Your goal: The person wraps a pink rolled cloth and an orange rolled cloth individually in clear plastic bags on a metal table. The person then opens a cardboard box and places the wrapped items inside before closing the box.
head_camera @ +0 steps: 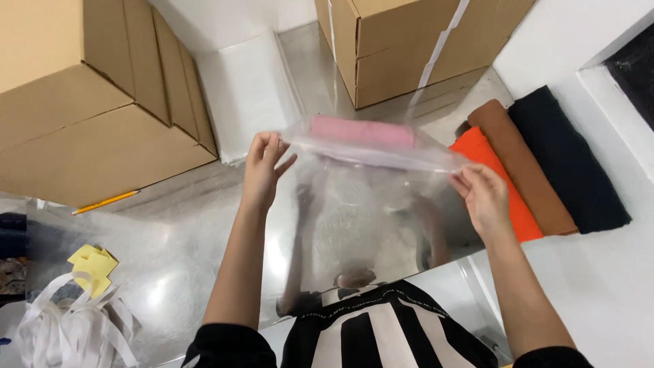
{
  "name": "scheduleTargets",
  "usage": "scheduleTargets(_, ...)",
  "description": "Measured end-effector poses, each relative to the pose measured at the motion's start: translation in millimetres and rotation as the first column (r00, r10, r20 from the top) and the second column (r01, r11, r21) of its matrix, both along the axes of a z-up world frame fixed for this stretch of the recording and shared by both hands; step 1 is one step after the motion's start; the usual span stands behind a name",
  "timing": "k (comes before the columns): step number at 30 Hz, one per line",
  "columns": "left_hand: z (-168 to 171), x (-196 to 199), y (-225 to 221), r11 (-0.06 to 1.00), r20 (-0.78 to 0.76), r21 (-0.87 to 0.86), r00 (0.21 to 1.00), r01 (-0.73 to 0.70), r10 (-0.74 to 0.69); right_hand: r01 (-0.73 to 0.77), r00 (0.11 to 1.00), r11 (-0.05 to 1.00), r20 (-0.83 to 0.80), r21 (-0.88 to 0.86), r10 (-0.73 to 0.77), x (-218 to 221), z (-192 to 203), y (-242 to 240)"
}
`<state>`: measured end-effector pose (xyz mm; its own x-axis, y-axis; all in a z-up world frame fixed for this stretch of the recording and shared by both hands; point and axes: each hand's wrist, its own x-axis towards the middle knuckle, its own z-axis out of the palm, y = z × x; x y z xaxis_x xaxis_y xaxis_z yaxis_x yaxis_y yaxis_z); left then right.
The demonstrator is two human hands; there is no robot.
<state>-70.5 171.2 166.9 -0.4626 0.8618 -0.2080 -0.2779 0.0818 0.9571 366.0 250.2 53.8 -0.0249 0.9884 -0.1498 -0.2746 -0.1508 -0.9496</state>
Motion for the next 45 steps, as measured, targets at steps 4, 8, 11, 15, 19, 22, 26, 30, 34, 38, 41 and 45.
scheduleTargets(4, -33, 4, -93, 0.992, -0.017, -0.118, 0.999, 0.045, -0.048, -0.059, 0.995, 0.991, 0.069, -0.122, 0.068, 15, -39, -81)
scheduleTargets(8, -123, -12, -150, 0.88, -0.228, -0.473, 0.96, 0.036, -0.162, -0.065, 0.977, 0.946, 0.171, -0.317, 0.125, -7, -2, -144)
scheduleTargets(11, -153, -11, -168, 0.804, -0.391, -0.594, 0.877, -0.008, -0.28, -0.064, 0.94, 0.92, 0.286, -0.387, 0.185, -10, -3, -156)
scheduleTargets(15, -132, 6, -169, 0.84, -0.641, -0.533, 0.697, -0.103, -0.321, 0.018, 0.902, 0.942, 0.412, -0.336, 0.13, -14, -16, -157)
scheduleTargets(19, -134, 9, -176, 0.849, -0.685, -0.516, 0.648, -0.111, -0.332, 0.043, 0.881, 0.951, 0.461, -0.307, 0.109, -16, -3, -169)
scheduleTargets(22, -132, 8, -179, 0.852, -0.691, -0.512, 0.643, -0.113, -0.33, 0.033, 0.906, 0.964, 0.415, -0.262, 0.082, -11, -5, -179)
scheduleTargets(26, -128, 6, -185, 0.86, -0.677, -0.503, 0.657, -0.083, -0.332, 0.004, 0.898, 0.975, 0.43, -0.222, 0.094, 10, -31, -192)
scheduleTargets(30, -131, 3, -191, 0.876, -0.696, -0.477, 0.639, -0.072, -0.327, -0.061, 0.797, 0.985, 0.585, -0.163, 0.147, 29, -40, -202)
scheduleTargets(34, -105, 18, -171, 0.943, -0.837, -0.298, 0.516, -0.15, -0.182, -0.098, 0.704, 0.98, 0.685, -0.171, 0.19, 25, -10, -191)
scheduleTargets(38, -106, 44, -122, 0.999, -0.944, -0.052, 0.324, 0.016, -0.055, -0.066, 0.611, 0.994, 0.791, 0.085, -0.028, 3, -14, -150)
scheduleTargets(41, -116, 78, -94, 0.984, -0.978, 0.005, 0.207, 0.177, -0.032, -0.155, 0.602, 0.945, 0.786, 0.287, -0.14, -54, 5, -134)
scheduleTargets(45, -138, 115, -79, 0.936, -0.986, -0.155, 0.016, 0.315, -0.168, -0.435, 0.573, 0.738, 0.791, 0.515, -0.214, -121, -2, -123)
